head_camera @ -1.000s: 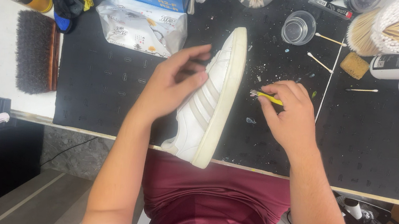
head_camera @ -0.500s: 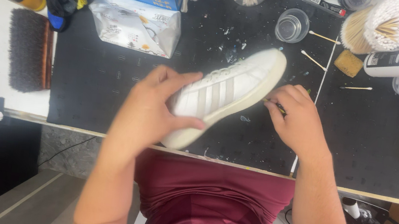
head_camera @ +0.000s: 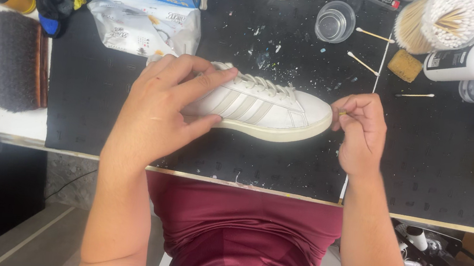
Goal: The person cleans a white sneaker using a yellow utility knife to scrape the sole and a cotton swab to wipe the upper and sole. The person rotates the shoe to access different areas, including the tread pattern and the side panels, while working at a cluttered table.
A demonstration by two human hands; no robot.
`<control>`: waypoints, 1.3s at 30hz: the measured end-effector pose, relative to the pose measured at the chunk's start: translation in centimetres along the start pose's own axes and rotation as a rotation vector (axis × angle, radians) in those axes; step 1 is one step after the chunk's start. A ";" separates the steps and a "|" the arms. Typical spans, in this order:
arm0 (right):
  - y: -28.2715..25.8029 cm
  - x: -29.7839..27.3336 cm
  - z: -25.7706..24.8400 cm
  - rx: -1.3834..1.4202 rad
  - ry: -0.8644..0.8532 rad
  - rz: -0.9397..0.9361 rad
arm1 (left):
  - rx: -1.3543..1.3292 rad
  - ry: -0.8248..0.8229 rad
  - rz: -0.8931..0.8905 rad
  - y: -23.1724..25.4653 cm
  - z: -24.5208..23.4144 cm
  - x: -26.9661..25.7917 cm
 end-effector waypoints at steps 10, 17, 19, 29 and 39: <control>0.3 -0.1 4.7 0.998 -0.043 0.449 | 0.156 0.009 -0.232 1.7 2.1 -1.1; 0.2 -1.5 10.0 0.722 -0.072 0.396 | -0.129 0.197 -0.434 5.3 2.9 -4.1; 0.1 -0.9 10.7 0.705 -0.051 0.428 | -0.311 0.123 -0.497 5.7 2.6 -4.6; -1.0 0.1 11.2 0.594 -0.059 0.274 | -0.600 0.325 -0.333 0.3 4.8 1.4; 1.3 3.5 11.2 0.533 -0.086 0.191 | -0.520 0.263 -0.491 -2.9 8.7 3.1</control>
Point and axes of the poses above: each hand's wrist, its own x-axis towards the middle knuckle, its own z-axis out of the palm, y = z × x, the point moved 4 cm from there along x, towards the middle knuckle, and after that the axes turned 12 degrees about y, right-handed, at the moved point
